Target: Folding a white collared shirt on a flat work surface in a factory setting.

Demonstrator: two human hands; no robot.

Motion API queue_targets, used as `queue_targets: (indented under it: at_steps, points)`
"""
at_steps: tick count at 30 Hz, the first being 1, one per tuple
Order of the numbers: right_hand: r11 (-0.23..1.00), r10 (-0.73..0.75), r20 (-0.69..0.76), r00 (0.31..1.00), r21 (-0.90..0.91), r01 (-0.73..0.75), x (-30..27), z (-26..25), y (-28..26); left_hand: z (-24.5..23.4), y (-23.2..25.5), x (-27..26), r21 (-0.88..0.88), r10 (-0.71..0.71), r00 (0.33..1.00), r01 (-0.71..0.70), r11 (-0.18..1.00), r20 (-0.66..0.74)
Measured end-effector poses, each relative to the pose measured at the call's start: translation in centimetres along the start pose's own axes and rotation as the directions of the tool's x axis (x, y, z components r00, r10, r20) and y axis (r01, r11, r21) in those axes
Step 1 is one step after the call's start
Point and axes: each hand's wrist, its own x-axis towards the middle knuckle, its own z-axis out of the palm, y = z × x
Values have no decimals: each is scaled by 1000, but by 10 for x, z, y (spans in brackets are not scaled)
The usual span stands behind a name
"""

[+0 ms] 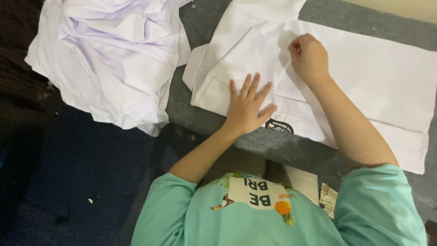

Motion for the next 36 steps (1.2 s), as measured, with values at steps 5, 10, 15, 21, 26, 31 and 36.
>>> queue_targets:
  at_steps: [5, 10, 15, 21, 26, 31, 36]
  points:
    - [764, -202, -38, 979, 620, 182, 41, 11, -109, -3, -6, -1, -39, -20, 991, 15, 999, -135]
    - [805, -290, 60, 955, 555, 210, 72, 66, -143, -14, -34, -10, 76, -128, 974, 144, 987, -185]
    - [885, -352, 243, 904, 401, 237, 77, 90, -139, -23, -41, -16, 124, -143, 974, 166, 978, -175]
    - [931, -251, 235, 939, 325, 167, 82, 73, -153, -27, -38, -16, 135, -176, 981, 186, 973, -83]
    - [819, -290, 93, 953, 539, 196, 140, 73, -146, -30, -39, -17, 301, -91, 972, 154, 941, -215]
    - [696, -314, -35, 949, 671, 255, 186, 43, -165, -28, -42, -18, 255, -91, 965, 155, 955, -244]
    - [771, -398, -213, 892, 449, 451, 183, 58, -157, -23, -44, -18, 176, -135, 971, 171, 970, -198]
